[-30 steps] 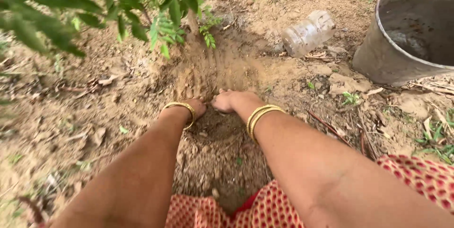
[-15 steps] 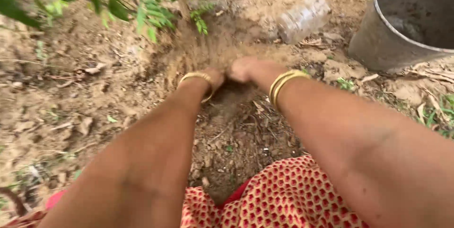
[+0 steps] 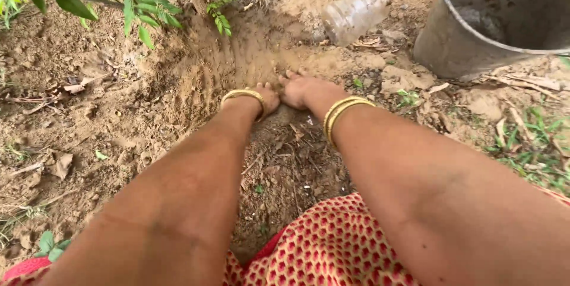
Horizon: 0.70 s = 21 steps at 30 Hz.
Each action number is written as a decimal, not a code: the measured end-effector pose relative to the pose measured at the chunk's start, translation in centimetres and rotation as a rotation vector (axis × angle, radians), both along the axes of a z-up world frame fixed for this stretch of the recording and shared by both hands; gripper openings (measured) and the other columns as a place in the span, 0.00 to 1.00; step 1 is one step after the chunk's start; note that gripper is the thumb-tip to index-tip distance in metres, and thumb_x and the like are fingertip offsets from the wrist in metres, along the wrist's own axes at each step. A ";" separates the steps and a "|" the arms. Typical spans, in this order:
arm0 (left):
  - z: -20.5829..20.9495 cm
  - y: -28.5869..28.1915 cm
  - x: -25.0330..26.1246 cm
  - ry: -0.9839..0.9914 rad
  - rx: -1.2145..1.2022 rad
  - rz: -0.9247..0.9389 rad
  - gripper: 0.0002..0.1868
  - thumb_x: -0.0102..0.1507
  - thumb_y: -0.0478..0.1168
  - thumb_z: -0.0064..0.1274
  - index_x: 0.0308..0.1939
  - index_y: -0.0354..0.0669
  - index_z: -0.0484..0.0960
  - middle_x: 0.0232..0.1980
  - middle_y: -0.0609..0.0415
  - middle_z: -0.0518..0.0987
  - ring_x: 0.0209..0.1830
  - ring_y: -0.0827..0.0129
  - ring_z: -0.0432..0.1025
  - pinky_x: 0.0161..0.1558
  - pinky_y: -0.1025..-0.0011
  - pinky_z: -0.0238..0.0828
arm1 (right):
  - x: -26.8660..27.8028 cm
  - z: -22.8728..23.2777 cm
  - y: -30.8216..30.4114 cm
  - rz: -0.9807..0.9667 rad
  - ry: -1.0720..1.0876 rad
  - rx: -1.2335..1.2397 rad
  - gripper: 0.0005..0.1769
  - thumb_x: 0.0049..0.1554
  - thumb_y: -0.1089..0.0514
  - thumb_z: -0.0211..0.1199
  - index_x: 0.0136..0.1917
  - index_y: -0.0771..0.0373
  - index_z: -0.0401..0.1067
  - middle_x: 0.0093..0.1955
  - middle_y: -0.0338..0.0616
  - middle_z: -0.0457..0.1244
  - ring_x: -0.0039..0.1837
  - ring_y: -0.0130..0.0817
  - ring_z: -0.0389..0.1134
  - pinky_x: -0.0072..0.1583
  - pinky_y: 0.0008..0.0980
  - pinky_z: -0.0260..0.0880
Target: Plant a small tree in a prepared hole in the ground.
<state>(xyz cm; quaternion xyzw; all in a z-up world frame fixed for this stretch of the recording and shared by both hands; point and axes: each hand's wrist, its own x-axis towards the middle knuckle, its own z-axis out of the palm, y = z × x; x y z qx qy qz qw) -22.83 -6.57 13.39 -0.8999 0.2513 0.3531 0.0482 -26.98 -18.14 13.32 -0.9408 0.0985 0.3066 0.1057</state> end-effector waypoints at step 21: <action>5.3 4.7 -6.9 0.130 -0.092 0.259 0.24 0.73 0.43 0.35 0.70 0.35 0.69 0.72 0.36 0.70 0.61 0.63 0.75 0.62 0.57 0.69 | -6.6 5.0 4.5 0.103 0.089 -0.033 0.24 0.68 0.50 0.44 0.69 0.63 0.68 0.75 0.52 0.59 0.73 0.44 0.63 0.73 0.45 0.62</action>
